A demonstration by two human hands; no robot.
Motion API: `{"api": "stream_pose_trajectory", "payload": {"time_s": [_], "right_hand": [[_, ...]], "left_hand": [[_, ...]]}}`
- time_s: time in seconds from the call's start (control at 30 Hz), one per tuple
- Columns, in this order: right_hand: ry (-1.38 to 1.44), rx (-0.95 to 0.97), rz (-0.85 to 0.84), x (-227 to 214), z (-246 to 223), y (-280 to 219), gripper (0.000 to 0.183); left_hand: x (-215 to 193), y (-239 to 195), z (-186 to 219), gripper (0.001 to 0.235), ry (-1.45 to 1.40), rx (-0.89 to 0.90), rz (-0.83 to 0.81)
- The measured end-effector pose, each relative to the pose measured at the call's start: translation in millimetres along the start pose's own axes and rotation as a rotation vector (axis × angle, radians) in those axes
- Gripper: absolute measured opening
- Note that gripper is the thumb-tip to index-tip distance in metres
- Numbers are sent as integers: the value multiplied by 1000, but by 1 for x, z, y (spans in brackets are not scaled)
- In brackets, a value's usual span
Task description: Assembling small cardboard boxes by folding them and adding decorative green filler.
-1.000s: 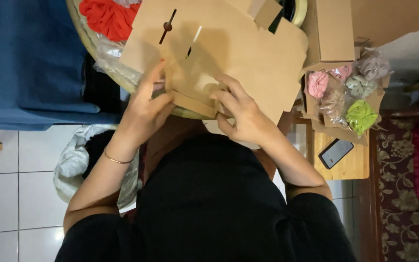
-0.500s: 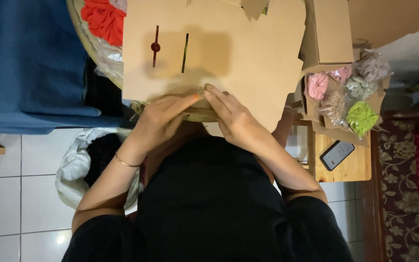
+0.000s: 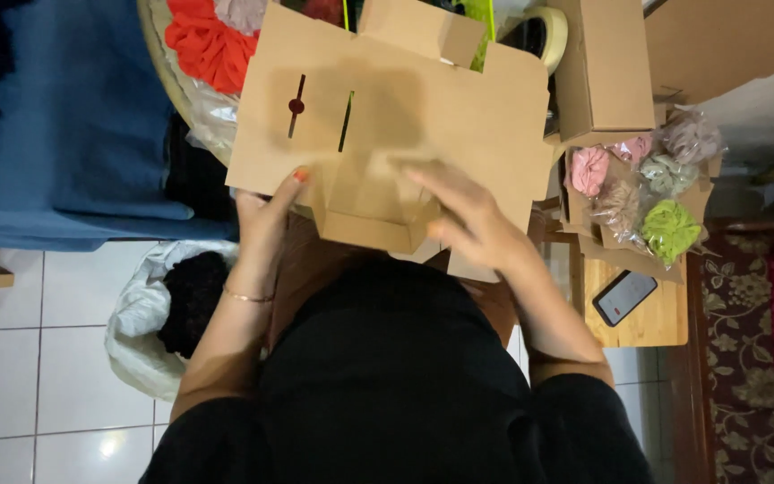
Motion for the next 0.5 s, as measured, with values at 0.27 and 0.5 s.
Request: {"api": "stream_pose_trajectory", "payload": {"time_s": [0.27, 0.5], "right_hand": [[-375, -95, -218, 16, 33, 34, 60], [-191, -53, -182, 18, 77, 48, 53]], "left_hand": [[29, -3, 18, 26, 308, 464, -263], [48, -11, 38, 8, 348, 509, -375]]}}
Point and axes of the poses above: each hand's wrist, its own y-axis towards the middle knuckle, its own x-axis out of the palm, z = x × y, the point moved 9 cm from there along y, towards the middle knuckle, and after that the axes turned 3 degrees about z, right-handed, at the moved point
